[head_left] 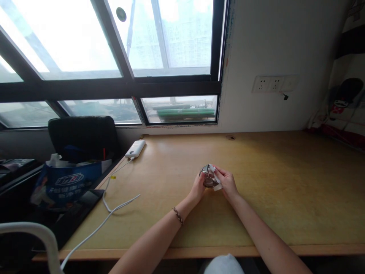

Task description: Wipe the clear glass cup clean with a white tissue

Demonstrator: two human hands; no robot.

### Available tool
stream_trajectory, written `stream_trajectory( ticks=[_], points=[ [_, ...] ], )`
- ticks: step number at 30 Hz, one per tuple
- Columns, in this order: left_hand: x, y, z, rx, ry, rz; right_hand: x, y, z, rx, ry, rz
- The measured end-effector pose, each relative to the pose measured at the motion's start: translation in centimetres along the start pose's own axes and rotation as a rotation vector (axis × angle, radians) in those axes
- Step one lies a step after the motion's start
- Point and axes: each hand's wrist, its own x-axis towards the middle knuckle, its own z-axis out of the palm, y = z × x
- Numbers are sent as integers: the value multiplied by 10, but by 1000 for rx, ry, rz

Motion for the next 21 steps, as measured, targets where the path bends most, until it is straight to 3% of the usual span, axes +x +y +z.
stream_trajectory(
  ticks=[6, 13, 16, 19, 21],
  points=[
    [-8, 11, 9, 183, -31, 286, 1, 2, -2, 137, 41, 138],
    [4, 4, 1, 503, -40, 660, -6, 7, 1, 97, -58, 300],
    [6, 3, -5, 694, -145, 725, -5, 10, -3, -146, 61, 152],
    [-1, 8, -3, 812, -234, 641, -6, 5, -7, -600, 209, -87],
    [-5, 10, 0, 840, -224, 558, -9, -2, -8, -858, 262, -256]
  ],
)
